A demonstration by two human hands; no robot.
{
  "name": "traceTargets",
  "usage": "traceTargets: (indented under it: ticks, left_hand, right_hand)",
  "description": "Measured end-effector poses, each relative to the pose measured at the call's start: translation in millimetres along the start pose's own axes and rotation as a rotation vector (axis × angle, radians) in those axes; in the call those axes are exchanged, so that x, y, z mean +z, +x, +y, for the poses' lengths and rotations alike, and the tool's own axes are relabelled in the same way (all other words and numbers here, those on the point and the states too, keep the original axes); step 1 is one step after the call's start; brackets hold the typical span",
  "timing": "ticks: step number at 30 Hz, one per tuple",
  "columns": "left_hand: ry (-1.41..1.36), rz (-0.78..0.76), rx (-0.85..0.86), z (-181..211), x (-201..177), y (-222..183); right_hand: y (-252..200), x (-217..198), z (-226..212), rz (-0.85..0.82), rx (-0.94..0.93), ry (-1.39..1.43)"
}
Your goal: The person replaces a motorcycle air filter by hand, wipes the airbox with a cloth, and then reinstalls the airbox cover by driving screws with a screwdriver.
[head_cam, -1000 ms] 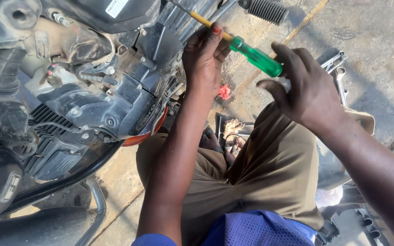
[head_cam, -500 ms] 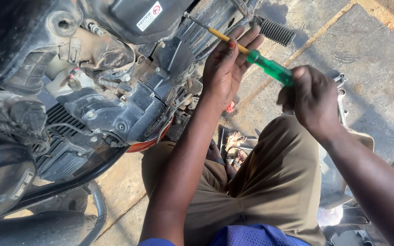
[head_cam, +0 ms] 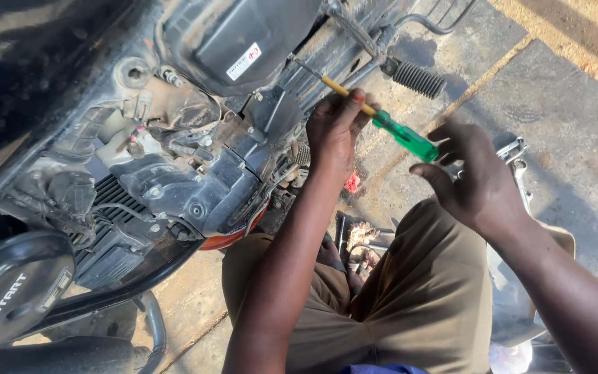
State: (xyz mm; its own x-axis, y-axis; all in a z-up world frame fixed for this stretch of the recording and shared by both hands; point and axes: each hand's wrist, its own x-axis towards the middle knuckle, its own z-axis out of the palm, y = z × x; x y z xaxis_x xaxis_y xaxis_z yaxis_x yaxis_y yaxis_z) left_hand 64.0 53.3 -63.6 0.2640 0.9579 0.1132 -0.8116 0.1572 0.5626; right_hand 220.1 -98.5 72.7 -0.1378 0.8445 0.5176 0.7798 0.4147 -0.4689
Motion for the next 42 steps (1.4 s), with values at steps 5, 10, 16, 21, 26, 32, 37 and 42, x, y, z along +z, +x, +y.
traceTargets:
  ticks: [5,10,16,21,26,32,37,42]
  left_hand:
    - [-0.131,-0.112,-0.066,15.5,19.8,-3.9]
    - [-0.175,-0.093,-0.077,20.9,25.4,-4.3]
    - [-0.205,-0.177,-0.083,32.9,37.8,-12.0]
    - [-0.032,-0.019,0.01,-1.1,0.4,-1.3]
    - [0.083,0.063,-0.06,28.8,43.1,-17.6]
    - [0.175,0.11,0.053,3.8,13.6,-9.1]
    - [0.042,0.03,-0.053,26.2,38.6,-14.6]
    - [0.125,0.134,0.034,13.5,25.8,-8.0]
  right_hand:
    - [-9.7,31.8,29.2,-0.011,0.386,0.351]
    - [-2.4,21.7,-3.1,-0.015,0.083,0.23]
    - [-7.3,17.2,16.1,-0.082,0.463,0.179]
    - [9.3,-0.1,-13.9,-0.027,0.157,-0.103]
    - [-13.9,26.6,35.1,-0.093,0.556,0.189]
    - [-20.0,29.5,26.4,0.026,0.024,-0.009]
    - [-23.5,30.1,37.6,-0.112,0.418,0.119]
    - [-17.8,28.4,33.0,-0.004,0.122,-0.072]
